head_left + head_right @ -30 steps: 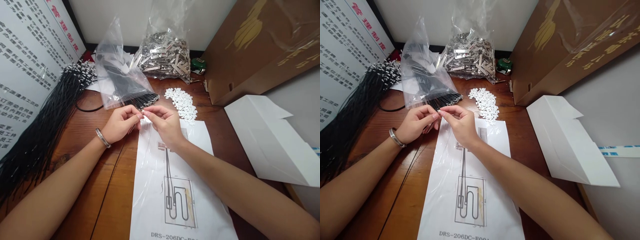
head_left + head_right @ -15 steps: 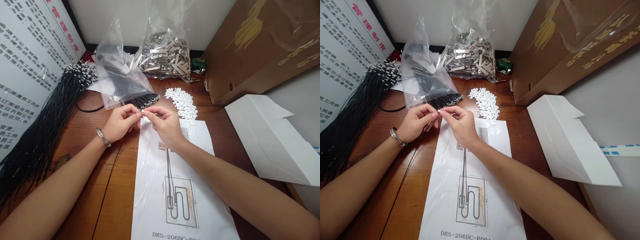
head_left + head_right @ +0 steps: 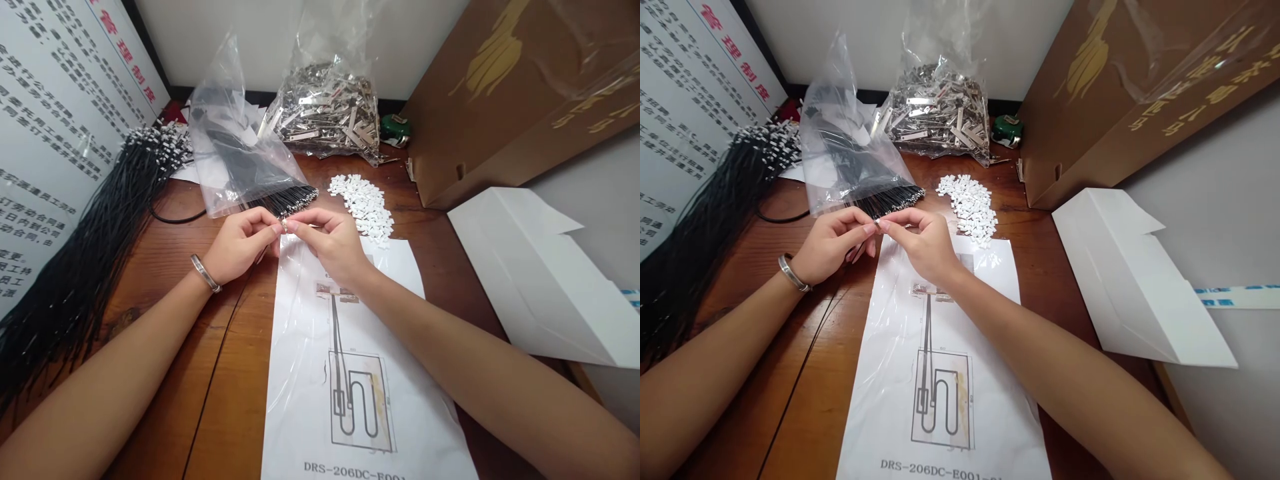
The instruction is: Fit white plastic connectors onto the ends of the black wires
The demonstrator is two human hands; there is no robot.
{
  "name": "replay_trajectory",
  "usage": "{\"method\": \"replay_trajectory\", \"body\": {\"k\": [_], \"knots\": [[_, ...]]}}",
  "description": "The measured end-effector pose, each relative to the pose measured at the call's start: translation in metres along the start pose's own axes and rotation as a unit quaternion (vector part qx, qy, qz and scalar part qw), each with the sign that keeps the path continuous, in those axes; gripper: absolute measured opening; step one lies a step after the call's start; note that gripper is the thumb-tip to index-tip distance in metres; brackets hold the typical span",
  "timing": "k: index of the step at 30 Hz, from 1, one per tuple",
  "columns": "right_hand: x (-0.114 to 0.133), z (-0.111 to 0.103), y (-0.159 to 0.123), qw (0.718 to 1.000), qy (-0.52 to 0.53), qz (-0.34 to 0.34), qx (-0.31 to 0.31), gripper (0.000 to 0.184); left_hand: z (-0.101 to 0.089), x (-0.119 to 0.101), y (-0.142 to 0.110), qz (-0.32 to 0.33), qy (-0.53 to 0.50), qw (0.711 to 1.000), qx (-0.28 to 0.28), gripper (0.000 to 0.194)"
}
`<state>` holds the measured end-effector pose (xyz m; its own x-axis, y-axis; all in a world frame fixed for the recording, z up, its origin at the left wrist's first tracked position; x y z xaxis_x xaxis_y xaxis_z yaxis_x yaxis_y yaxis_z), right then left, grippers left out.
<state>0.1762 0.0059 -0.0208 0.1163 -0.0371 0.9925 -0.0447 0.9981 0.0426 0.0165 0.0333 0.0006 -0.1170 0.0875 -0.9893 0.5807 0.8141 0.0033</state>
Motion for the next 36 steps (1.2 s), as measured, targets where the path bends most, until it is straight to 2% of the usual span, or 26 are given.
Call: {"method": "replay_trajectory", "body": {"k": [17,36], "knots": [[-0.0046,-0.0002,0.0003,0.999,-0.011,-0.049,-0.001,0.011,0.0002,0.0007,0.0008,-0.005,0.014,1.000,-0.006,0.021],[-0.0047,0.0003,0.0001,0.999,-0.018,-0.048,-0.007,0.010,0.0001,0.0015,0.0011,0.008,0.000,1.000,0.000,0.017]]}}
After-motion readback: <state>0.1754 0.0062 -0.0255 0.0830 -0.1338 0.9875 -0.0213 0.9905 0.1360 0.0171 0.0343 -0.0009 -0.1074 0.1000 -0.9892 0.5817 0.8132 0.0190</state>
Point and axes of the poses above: each hand's wrist, its own y-axis towards the middle knuckle, its own z-axis out of the palm, x = y × z, the point moved 2 cm from there along y, towards the middle knuckle, and after that the axes turned 6 degrees about x, right-handed, at the moved point
